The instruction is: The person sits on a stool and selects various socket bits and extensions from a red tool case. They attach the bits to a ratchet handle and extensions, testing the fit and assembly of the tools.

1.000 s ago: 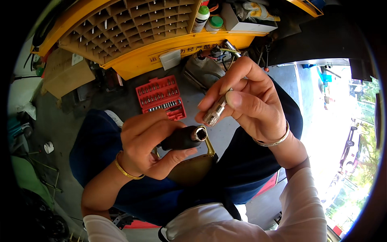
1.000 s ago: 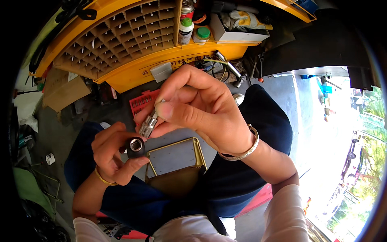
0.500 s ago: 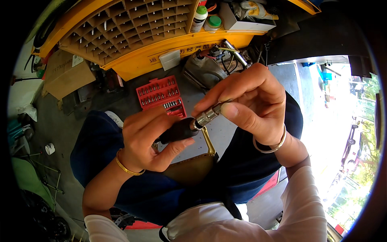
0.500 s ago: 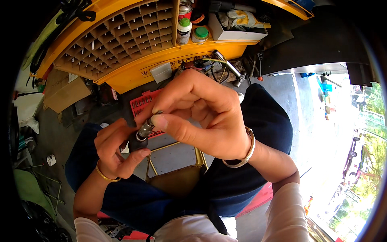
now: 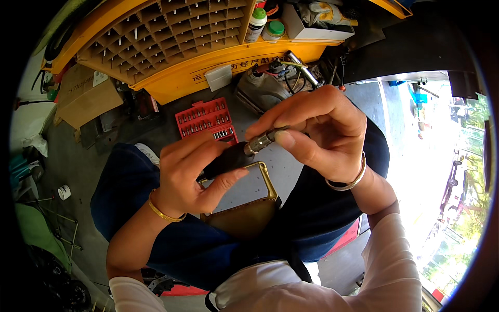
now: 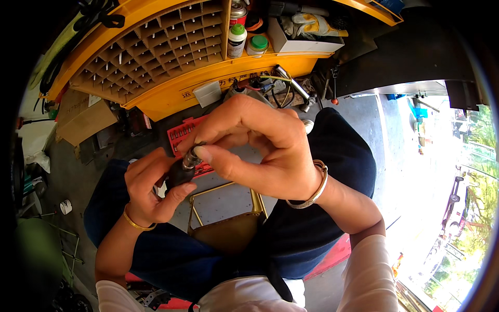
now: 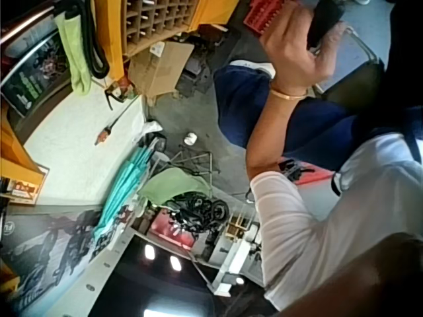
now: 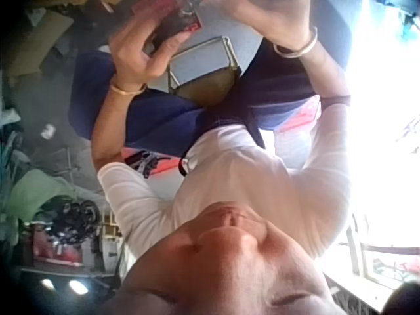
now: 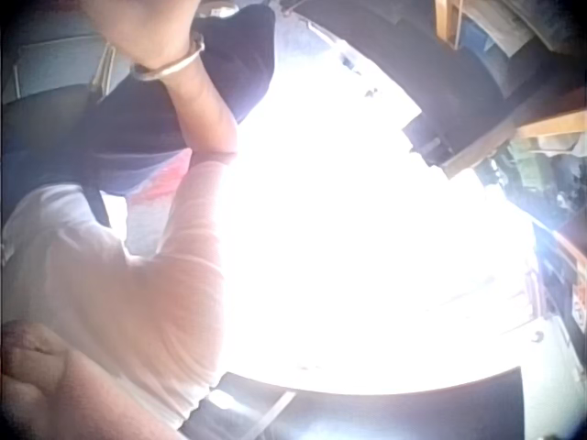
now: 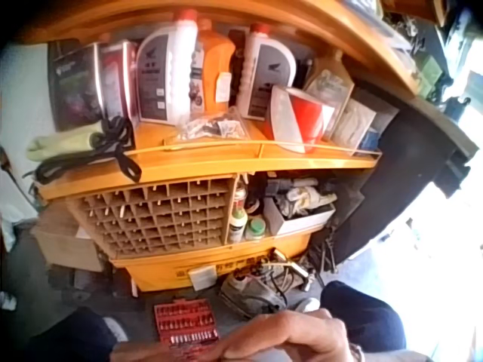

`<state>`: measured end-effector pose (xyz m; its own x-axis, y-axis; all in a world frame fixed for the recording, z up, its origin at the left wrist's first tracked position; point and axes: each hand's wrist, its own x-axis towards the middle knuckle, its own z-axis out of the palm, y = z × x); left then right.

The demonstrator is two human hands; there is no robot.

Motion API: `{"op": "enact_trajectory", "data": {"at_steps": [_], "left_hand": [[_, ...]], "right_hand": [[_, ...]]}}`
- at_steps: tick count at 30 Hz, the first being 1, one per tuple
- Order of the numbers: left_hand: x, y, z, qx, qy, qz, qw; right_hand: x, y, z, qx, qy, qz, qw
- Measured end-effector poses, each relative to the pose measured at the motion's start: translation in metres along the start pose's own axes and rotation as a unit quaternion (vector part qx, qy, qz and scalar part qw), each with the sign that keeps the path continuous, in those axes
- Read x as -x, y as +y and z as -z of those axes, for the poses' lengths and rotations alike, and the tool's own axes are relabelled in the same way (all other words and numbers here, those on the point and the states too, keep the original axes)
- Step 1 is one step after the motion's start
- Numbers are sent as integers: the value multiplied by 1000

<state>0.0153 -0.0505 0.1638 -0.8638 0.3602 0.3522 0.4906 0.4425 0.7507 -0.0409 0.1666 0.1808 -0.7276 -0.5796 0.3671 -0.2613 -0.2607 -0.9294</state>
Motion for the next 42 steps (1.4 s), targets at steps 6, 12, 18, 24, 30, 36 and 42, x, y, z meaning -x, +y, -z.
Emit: {"op": "enact_trajectory", "data": {"at_steps": [6,12,18,24,30,36,42], "left_hand": [[-1,-1,-1,0,3,18,1000],[-6,-6,1,-62,120,-132,982],[-11,0,5,-59,157,-136,976],[-18,1,4,-62,158,-143,975],[-14,-1,3,-52,153,-110,981],[-11,-3,3,-59,155,-113,980],[-12,-5,3,-57,153,-117,980]], "right_hand": [[0,0,-1,-3,9,-11,1000],[-7,6,5,-272,140,-134,943],[-6,12,3,-374,116,-221,893],[-10,11,-10,-398,79,-246,880],[-13,12,-13,-401,65,-237,882],[-12,16,-14,-403,69,-233,883],[-11,19,-14,-402,64,-227,885]]}}
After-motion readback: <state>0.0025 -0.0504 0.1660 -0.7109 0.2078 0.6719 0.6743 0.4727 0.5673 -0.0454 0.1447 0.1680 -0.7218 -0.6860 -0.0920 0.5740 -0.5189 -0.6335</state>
